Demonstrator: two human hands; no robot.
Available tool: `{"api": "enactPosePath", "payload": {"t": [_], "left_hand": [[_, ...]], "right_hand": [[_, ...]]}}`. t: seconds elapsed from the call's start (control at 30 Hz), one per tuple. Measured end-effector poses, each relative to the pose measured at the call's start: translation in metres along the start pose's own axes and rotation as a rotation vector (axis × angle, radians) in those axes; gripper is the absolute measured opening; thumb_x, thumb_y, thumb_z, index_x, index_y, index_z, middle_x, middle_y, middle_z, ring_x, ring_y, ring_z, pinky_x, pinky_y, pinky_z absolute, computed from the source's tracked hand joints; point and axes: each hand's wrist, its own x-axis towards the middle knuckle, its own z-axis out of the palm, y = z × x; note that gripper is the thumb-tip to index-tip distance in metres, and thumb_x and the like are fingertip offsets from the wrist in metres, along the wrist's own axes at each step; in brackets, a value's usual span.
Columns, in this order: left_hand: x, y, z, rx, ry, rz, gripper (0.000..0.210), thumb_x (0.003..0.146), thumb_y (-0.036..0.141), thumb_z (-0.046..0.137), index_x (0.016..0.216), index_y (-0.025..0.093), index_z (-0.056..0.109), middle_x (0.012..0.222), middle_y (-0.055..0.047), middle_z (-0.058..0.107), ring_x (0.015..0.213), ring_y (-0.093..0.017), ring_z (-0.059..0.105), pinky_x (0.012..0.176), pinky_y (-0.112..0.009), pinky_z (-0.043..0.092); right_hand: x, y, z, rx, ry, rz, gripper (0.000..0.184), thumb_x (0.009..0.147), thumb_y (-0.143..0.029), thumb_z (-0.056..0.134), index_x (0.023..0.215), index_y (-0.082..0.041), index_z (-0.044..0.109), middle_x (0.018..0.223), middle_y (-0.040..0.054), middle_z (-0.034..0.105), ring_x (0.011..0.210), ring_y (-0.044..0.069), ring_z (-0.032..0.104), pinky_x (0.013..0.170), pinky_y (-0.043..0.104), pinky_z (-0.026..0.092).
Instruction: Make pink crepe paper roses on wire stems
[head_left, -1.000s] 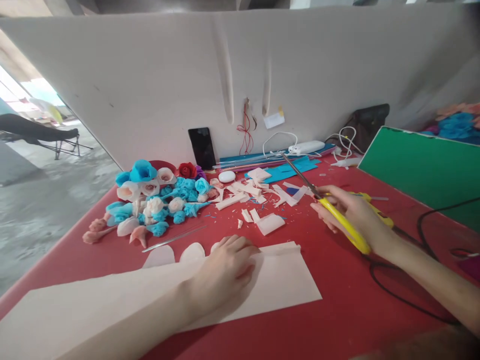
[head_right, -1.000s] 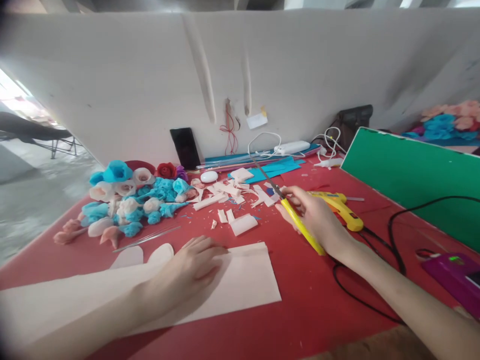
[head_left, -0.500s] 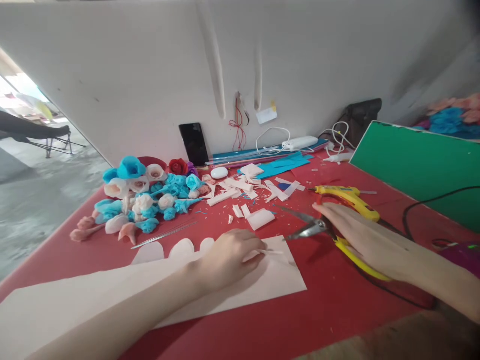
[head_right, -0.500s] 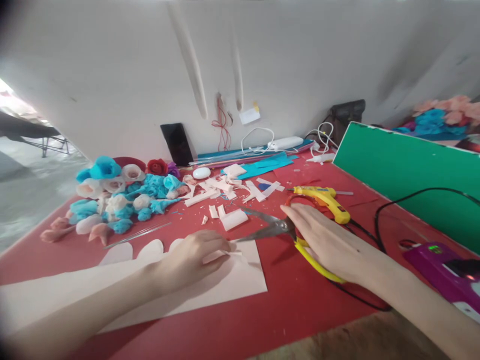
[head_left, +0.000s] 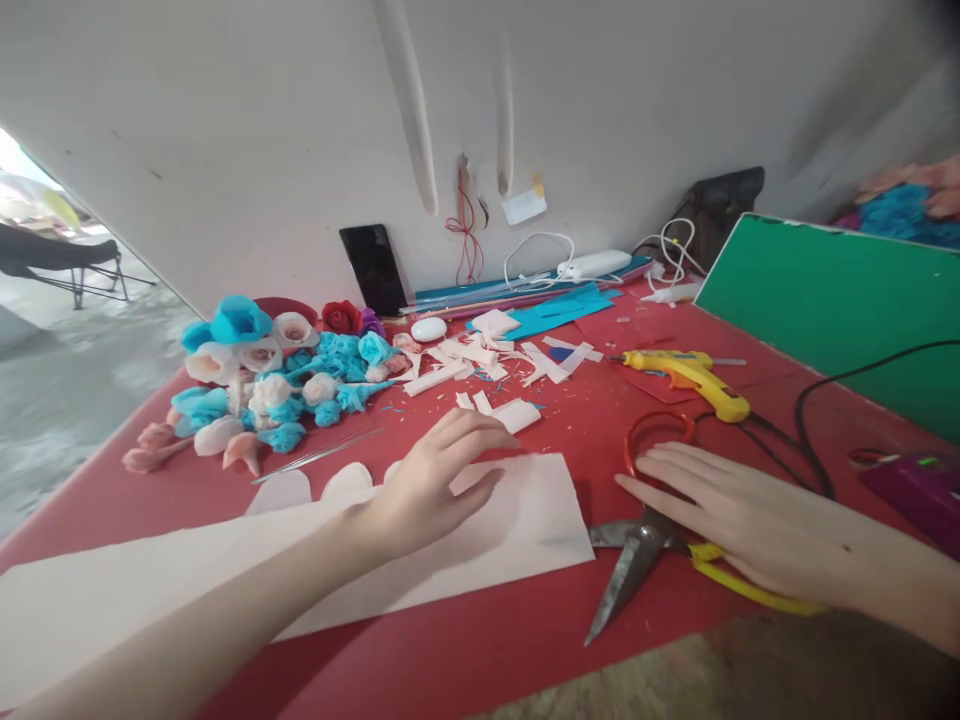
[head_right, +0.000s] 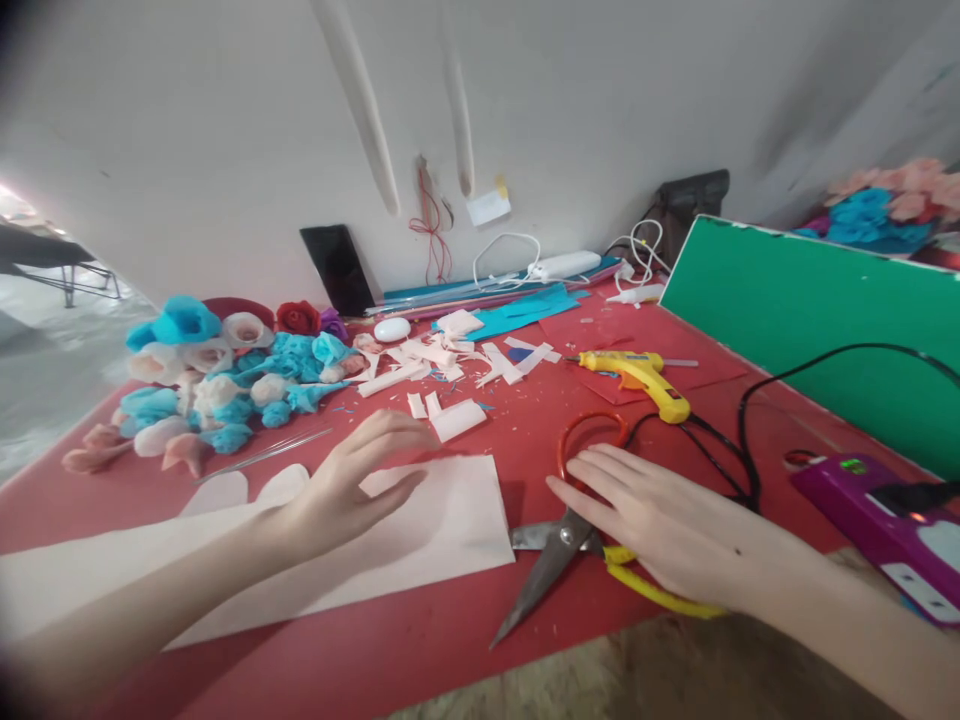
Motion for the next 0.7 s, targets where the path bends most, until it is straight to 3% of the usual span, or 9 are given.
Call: {"api": "enactPosePath", "payload": {"t": [0.07, 0.13, 0.23, 0.47, 0.7], "left_hand": [[-0.001, -0.001, 0.002, -0.045, -0.007, 0.107, 0.027, 0.080, 0.001, 0.045, 0.100, 0.015, 0.055, 0.096, -0.009, 0.063, 0.091, -0.016, 0.056, 0.080, -0.032, 0.048], [-0.004, -0.003, 0.005, -0.114, -0.163, 0.166, 0.033, 0.080, 0.000, 0.041, 0.106, 0.015, 0.055, 0.103, -0.010, 0.064, 0.098, -0.017, 0.056, 0.085, -0.032, 0.048], [-0.007, -0.006, 0.013, -0.167, -0.351, 0.136, 0.035, 0.083, 0.005, 0.042, 0.116, 0.013, 0.053, 0.116, -0.012, 0.061, 0.111, -0.018, 0.052, 0.095, -0.033, 0.043], [-0.007, -0.010, 0.022, -0.202, -0.355, 0.067, 0.029, 0.086, 0.011, 0.042, 0.110, 0.009, 0.058, 0.115, -0.014, 0.062, 0.110, -0.018, 0.054, 0.096, -0.031, 0.043], [-0.008, -0.010, 0.022, -0.180, -0.358, 0.063, 0.029, 0.087, 0.012, 0.041, 0.110, 0.010, 0.058, 0.116, -0.013, 0.062, 0.110, -0.019, 0.054, 0.096, -0.033, 0.043]], "right_hand": [[0.001, 0.000, 0.001, 0.020, -0.010, -0.004, 0.054, 0.062, -0.004, 0.040, 0.112, -0.012, 0.057, 0.104, 0.0103, 0.062, 0.095, 0.024, 0.055, 0.075, 0.036, 0.049], [0.000, 0.000, 0.002, 0.029, -0.017, -0.012, 0.056, 0.061, -0.003, 0.039, 0.114, -0.012, 0.056, 0.105, 0.0100, 0.061, 0.097, 0.024, 0.054, 0.076, 0.036, 0.049], [-0.003, 0.001, 0.007, 0.023, -0.027, -0.026, 0.062, 0.059, -0.002, 0.039, 0.119, -0.012, 0.051, 0.109, 0.0094, 0.059, 0.100, 0.024, 0.051, 0.078, 0.036, 0.047], [0.005, 0.000, 0.016, -0.029, -0.019, -0.079, 0.061, 0.061, 0.002, 0.037, 0.119, -0.009, 0.050, 0.106, 0.0110, 0.058, 0.100, 0.025, 0.049, 0.080, 0.038, 0.045], [0.014, 0.001, 0.019, -0.010, -0.020, -0.144, 0.049, 0.073, 0.000, 0.033, 0.118, -0.009, 0.050, 0.108, 0.0113, 0.056, 0.102, 0.026, 0.048, 0.086, 0.041, 0.041]]}}
